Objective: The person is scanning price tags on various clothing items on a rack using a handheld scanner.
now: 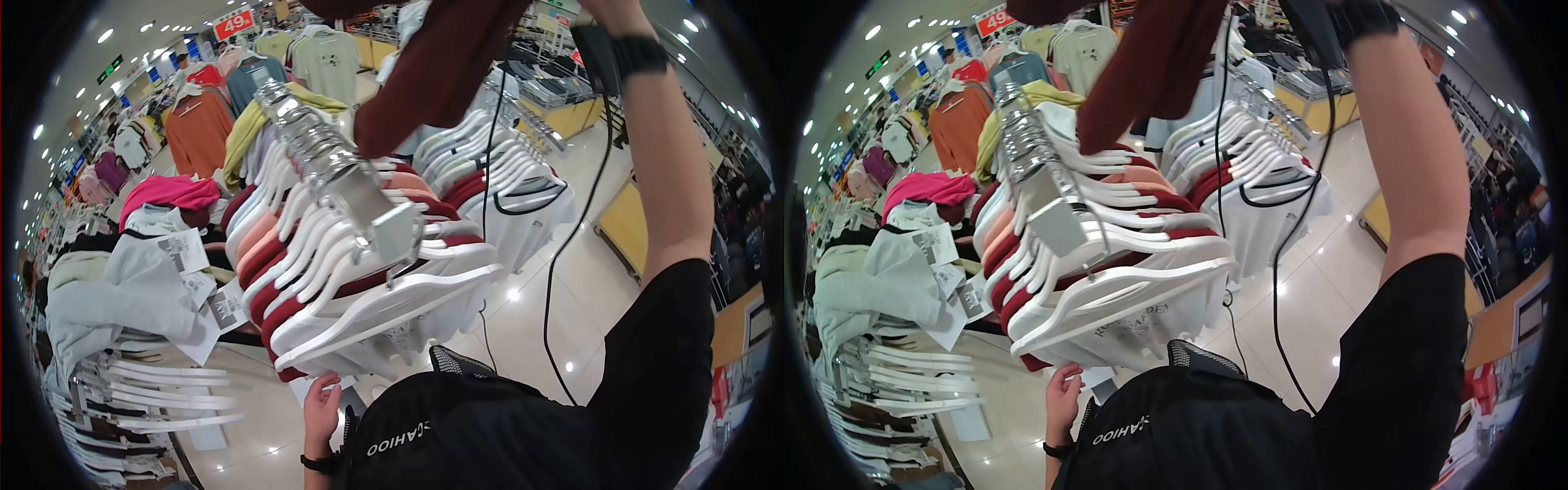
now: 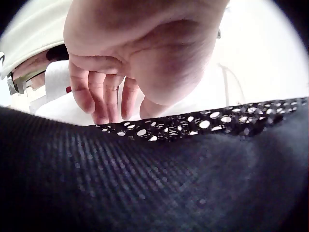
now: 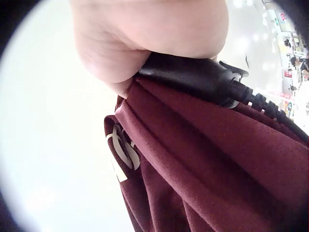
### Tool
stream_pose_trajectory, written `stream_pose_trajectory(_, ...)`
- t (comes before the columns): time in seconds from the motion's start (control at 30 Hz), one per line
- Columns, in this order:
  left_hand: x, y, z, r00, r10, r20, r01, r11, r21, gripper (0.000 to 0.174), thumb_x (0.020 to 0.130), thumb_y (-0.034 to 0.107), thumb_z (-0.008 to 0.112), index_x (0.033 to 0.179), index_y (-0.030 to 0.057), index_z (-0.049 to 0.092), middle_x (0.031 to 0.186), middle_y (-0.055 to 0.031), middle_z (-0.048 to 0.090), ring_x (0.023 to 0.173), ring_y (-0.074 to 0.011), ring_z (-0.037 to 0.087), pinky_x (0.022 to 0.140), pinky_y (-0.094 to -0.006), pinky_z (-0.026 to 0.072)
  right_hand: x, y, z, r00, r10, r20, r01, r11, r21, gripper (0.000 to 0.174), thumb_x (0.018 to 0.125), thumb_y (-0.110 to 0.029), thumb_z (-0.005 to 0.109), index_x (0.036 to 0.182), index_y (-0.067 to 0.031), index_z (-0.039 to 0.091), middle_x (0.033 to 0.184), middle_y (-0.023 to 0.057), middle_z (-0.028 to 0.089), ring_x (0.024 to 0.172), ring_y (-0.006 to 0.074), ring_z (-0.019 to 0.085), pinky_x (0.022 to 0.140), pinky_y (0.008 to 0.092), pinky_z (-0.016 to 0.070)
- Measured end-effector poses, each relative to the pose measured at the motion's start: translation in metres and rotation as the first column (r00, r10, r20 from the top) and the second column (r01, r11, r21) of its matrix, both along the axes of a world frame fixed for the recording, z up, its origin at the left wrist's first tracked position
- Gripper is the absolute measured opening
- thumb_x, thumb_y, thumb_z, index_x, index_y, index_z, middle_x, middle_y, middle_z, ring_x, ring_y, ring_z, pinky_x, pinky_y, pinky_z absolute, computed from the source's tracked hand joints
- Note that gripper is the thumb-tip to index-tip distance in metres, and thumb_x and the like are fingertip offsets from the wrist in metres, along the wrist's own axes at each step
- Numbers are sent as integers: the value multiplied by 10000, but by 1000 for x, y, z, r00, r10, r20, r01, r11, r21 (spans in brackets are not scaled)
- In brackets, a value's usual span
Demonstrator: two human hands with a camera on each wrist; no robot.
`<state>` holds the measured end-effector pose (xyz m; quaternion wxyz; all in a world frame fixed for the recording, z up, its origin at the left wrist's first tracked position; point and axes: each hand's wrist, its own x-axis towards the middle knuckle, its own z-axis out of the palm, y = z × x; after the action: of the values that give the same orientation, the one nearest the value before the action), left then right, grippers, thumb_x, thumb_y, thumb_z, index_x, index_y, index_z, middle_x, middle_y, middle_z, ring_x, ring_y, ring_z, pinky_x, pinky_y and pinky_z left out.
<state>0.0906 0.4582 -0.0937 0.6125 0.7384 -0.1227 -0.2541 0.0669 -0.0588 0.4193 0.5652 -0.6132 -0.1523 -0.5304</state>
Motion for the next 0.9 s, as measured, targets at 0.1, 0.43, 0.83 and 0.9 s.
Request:
stream_pose_trajectory(0.1,-3,-14,-3,990,-133,-42,134,991,8,335,948,94,624,1269,6,583,1152,-69,676,903,-109,631,809,-269,515,-74,-45,-66,998,-4,-62,7,999,52,214,936,-142,643,1090,5,656,1017,92,705,941,193,675,849,322,529)
stream_pose_trajectory(0.43,-19,-92,61,708,-703,72,678,704,213,411,881,174,748,1258,67,622,1151,-85,667,984,-197,637,877,-328,507,-192,33,-280,914,-206,-349,300,923,239,493,783,27,550,1275,15,528,1101,45,544,979,155,552,877,304,453)
stream_pose_trajectory(0.83,-69,-157,134,863,-504,30,503,853,-140,372,929,159,669,1244,-25,593,1245,-159,640,1112,-263,629,961,-361,473,-200,89,-377,820,417,-393,-184,841,509,488,751,-26,784,1161,-34,520,1205,134,585,1112,241,576,970,381,459)
stream_pose_trajectory(0.9,-71,-144,137,916,-401,17,397,901,-175,341,978,241,631,1179,-33,626,1143,-127,688,1001,-246,663,901,-365,501,-207,79,-392,787,425,-447,-220,870,441,532,764,-49,811,1216,-26,532,1236,139,590,1120,237,588,966,383,469)
